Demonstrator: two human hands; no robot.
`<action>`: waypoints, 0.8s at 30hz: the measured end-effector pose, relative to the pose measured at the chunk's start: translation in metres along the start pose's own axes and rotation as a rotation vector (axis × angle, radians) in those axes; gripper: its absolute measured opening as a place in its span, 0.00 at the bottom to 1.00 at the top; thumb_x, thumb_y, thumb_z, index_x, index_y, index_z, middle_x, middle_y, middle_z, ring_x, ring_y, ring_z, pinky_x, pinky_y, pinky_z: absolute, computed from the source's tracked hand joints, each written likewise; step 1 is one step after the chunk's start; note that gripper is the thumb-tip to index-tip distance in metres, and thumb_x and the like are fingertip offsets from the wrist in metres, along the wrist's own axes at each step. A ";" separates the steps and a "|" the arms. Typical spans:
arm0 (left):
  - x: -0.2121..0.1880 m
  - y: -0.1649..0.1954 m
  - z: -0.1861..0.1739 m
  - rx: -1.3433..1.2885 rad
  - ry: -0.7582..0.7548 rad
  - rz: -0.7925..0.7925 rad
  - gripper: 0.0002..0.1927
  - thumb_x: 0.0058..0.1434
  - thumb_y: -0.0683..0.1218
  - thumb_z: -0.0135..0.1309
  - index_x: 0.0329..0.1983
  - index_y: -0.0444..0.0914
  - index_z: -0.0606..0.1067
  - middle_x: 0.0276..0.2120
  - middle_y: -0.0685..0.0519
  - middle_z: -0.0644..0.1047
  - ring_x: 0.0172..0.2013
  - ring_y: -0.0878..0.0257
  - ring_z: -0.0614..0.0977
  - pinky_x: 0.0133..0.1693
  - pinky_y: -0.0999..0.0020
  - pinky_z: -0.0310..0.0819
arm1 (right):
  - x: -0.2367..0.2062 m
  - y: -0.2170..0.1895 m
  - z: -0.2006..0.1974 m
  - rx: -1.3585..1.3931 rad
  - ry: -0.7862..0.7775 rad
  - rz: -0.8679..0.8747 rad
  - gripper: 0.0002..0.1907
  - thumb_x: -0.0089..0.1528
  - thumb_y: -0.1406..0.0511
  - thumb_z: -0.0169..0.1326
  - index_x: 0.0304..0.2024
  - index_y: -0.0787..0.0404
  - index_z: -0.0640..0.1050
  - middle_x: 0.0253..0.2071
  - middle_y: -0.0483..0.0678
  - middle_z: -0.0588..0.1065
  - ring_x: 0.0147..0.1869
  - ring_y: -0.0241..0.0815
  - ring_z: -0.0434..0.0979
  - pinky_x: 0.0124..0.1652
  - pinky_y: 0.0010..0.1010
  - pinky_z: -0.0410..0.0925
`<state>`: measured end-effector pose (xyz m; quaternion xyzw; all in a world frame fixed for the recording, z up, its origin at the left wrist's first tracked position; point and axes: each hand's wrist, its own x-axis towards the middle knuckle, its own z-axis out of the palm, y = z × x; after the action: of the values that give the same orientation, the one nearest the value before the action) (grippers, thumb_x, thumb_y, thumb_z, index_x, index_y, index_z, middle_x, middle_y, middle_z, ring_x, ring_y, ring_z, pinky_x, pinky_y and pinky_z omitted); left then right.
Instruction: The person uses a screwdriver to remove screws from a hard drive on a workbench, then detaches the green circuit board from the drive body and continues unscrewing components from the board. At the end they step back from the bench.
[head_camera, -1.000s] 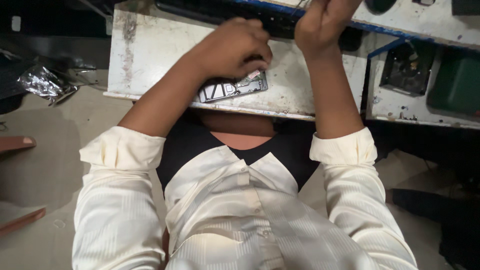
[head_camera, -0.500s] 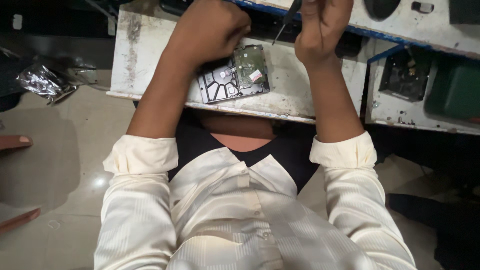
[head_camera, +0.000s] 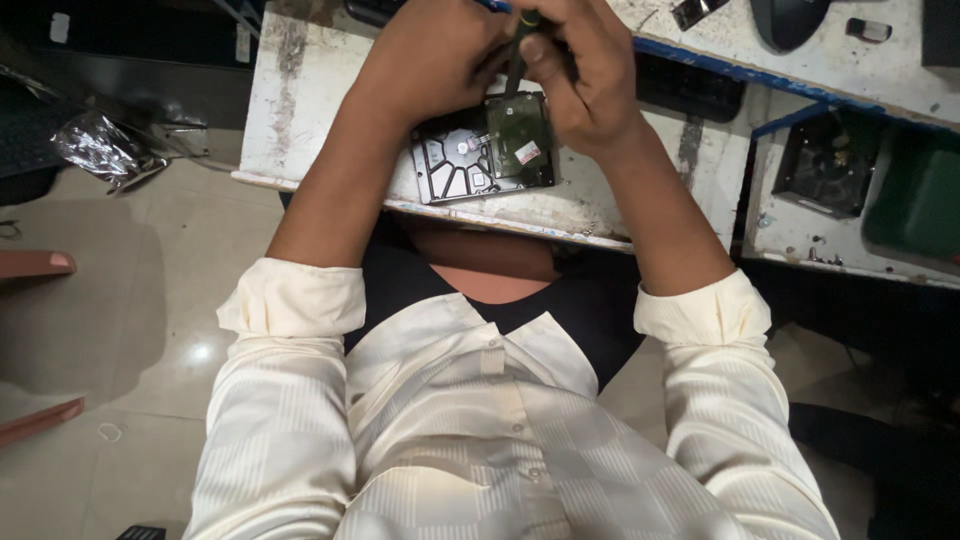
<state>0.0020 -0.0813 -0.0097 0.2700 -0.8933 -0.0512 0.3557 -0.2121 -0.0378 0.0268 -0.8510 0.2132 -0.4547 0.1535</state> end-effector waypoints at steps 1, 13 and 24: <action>-0.001 0.000 0.000 -0.002 0.003 -0.003 0.07 0.59 0.41 0.62 0.36 0.33 0.76 0.30 0.42 0.78 0.32 0.42 0.80 0.34 0.51 0.73 | 0.000 0.002 0.001 -0.001 0.004 -0.008 0.07 0.79 0.68 0.50 0.58 0.66 0.72 0.44 0.51 0.75 0.36 0.39 0.74 0.37 0.29 0.67; -0.005 0.002 0.002 0.018 -0.003 -0.041 0.07 0.61 0.42 0.63 0.34 0.35 0.76 0.31 0.43 0.78 0.31 0.43 0.80 0.33 0.52 0.73 | -0.006 0.004 0.002 -0.068 0.006 0.012 0.08 0.78 0.67 0.53 0.56 0.66 0.74 0.43 0.53 0.77 0.41 0.47 0.76 0.42 0.34 0.68; -0.003 0.003 0.001 0.017 -0.048 -0.072 0.07 0.59 0.43 0.62 0.36 0.35 0.78 0.30 0.43 0.79 0.30 0.44 0.80 0.30 0.52 0.72 | 0.007 -0.004 -0.009 -0.178 0.061 -0.134 0.16 0.68 0.62 0.72 0.49 0.66 0.82 0.40 0.50 0.80 0.42 0.43 0.82 0.44 0.30 0.72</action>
<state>0.0016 -0.0775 -0.0113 0.3036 -0.8917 -0.0629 0.3297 -0.2152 -0.0383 0.0379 -0.8594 0.1999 -0.4690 0.0403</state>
